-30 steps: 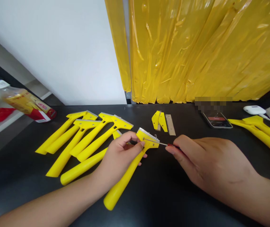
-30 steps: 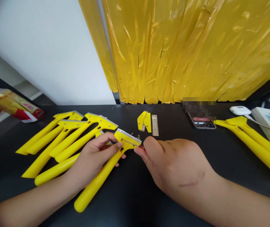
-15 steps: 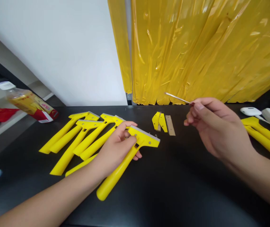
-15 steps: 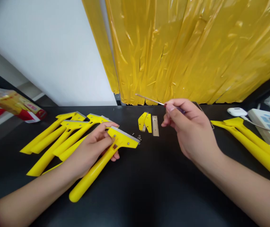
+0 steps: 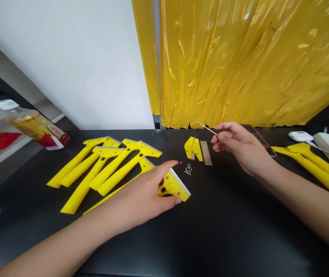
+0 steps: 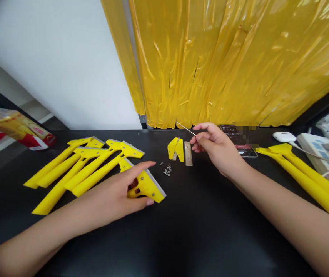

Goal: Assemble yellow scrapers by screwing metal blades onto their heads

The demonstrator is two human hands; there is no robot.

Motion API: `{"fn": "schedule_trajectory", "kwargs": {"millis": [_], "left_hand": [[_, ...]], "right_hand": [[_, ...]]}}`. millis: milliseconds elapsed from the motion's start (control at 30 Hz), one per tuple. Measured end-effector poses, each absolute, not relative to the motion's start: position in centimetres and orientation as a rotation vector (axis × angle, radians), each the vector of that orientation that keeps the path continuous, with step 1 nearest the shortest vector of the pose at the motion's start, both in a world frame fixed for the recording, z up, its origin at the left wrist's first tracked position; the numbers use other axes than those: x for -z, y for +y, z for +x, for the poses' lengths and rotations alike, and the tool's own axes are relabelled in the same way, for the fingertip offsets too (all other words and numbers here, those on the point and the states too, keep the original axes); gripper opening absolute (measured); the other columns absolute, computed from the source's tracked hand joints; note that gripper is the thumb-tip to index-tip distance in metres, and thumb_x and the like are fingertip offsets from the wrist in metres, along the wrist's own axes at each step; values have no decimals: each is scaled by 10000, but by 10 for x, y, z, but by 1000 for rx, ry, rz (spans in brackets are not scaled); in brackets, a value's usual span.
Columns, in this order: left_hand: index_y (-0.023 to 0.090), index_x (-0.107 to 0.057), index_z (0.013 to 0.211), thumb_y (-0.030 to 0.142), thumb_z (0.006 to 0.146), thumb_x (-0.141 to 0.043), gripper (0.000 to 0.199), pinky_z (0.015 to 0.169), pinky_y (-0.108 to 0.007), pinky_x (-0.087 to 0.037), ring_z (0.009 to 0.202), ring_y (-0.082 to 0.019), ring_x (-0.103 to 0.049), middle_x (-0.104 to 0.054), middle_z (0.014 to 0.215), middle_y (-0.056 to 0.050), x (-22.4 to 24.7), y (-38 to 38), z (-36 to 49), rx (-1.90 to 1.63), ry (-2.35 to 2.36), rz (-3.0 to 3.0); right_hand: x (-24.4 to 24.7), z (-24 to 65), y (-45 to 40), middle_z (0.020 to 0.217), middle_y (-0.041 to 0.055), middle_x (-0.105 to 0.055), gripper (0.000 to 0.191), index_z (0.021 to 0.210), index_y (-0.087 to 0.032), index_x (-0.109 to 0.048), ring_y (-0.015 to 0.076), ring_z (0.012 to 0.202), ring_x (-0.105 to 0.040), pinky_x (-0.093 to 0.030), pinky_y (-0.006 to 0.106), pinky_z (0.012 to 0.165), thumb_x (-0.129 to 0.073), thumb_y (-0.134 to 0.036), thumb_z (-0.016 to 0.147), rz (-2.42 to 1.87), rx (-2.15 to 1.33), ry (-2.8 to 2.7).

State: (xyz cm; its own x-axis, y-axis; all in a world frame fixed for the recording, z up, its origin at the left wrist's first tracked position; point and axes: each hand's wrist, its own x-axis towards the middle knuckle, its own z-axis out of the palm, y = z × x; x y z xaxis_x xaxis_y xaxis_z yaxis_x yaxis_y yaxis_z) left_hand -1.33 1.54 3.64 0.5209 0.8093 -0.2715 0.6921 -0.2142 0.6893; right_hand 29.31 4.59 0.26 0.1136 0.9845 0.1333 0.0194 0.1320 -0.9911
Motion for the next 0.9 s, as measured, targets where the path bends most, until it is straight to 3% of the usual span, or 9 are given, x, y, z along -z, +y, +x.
{"fn": "schedule_trajectory", "kwargs": {"millis": [100, 200, 300, 400, 533, 600, 667, 733, 900], "left_hand": [[472, -343, 1656, 391, 837, -788, 936, 1150, -474, -458, 1426, -351, -576, -521, 1647, -46, -39, 15, -21, -68, 1230, 2107], [524, -272, 1663, 343, 884, -700, 907, 1155, -505, -463, 1470, -356, -541, -410, 1725, -31, -40, 15, -27, 67, 1259, 2190], [487, -274, 1676, 303, 917, -618, 853, 1090, -488, -519, 1365, -355, -638, -494, 1667, -56, -42, 15, -28, 122, 1280, 2283], [408, -292, 1695, 253, 932, -567, 826, 1016, -475, -555, 1209, -347, -720, -676, 1449, -93, -42, 15, -26, 109, 1312, 2404], [338, -322, 1698, 233, 951, -545, 787, 967, -492, -565, 1143, -354, -727, -744, 1268, -120, -40, 15, -29, 64, 1324, 2520], [294, -371, 1683, 230, 956, -538, 748, 988, -520, -556, 1178, -371, -708, -735, 1304, -144, -37, 15, -33, 42, 1292, 2569], [258, -398, 1671, 231, 959, -540, 727, 1013, -553, -545, 1222, -390, -684, -715, 1356, -162, -35, 15, -35, 19, 1271, 2604], [236, -400, 1669, 250, 968, -550, 717, 1024, -581, -540, 1241, -402, -669, -696, 1389, -174, -34, 14, -35, -12, 1267, 2634], [189, -453, 1629, 267, 1038, -493, 598, 1073, -584, -517, 1280, -380, -626, -658, 1430, -175, -35, 7, -23, -202, 1147, 2754]], "right_hand": [[1, 294, 48, 984, -3, -734, 433, 1313, -286, -631, 175, 796, -668, -548, 359, 798, -745, -234, 898, -1169, -985, -1292], [-2, 295, 49, 1025, -12, -712, 609, 1449, -318, -539, 172, 805, -639, -529, 358, 801, -741, -183, 890, -1161, -934, -1316], [-22, 303, 46, 906, -16, -635, 429, 1300, -277, -665, 145, 708, -527, -472, 322, 673, -765, -204, 890, -1121, -954, -1288], [-55, 328, 36, 727, -50, -470, 273, 1113, -252, -749, 115, 572, -406, -409, 320, 557, -789, -401, 888, -1073, -1117, -1298], [-90, 395, 13, 609, -52, -510, 410, 942, -249, -806, 123, 554, -536, -429, 415, 596, -883, -580, 712, -1060, -1425, -1508], [-95, 427, 2, 692, 8, -650, 421, 1055, -189, -844, 153, 676, -648, -425, 456, 648, -866, -466, 738, -1418, -1655, -1691], [-90, 445, -9, 969, 119, -764, 322, 1142, -221, -842, 224, 939, -713, -486, 456, 813, -783, -410, 889, -1664, -1457, -1792], [-77, 449, -20, 1177, 146, -766, 280, 1164, -281, -834, 271, 1121, -697, -500, 423, 917, -720, -433, 959, -1764, -1211, -1889], [-32, 446, -51, 1176, 109, -783, 165, 1041, -311, -811, 289, 1111, -713, -479, 434, 953, -690, -364, 944, -1938, -62, -1597]]}}
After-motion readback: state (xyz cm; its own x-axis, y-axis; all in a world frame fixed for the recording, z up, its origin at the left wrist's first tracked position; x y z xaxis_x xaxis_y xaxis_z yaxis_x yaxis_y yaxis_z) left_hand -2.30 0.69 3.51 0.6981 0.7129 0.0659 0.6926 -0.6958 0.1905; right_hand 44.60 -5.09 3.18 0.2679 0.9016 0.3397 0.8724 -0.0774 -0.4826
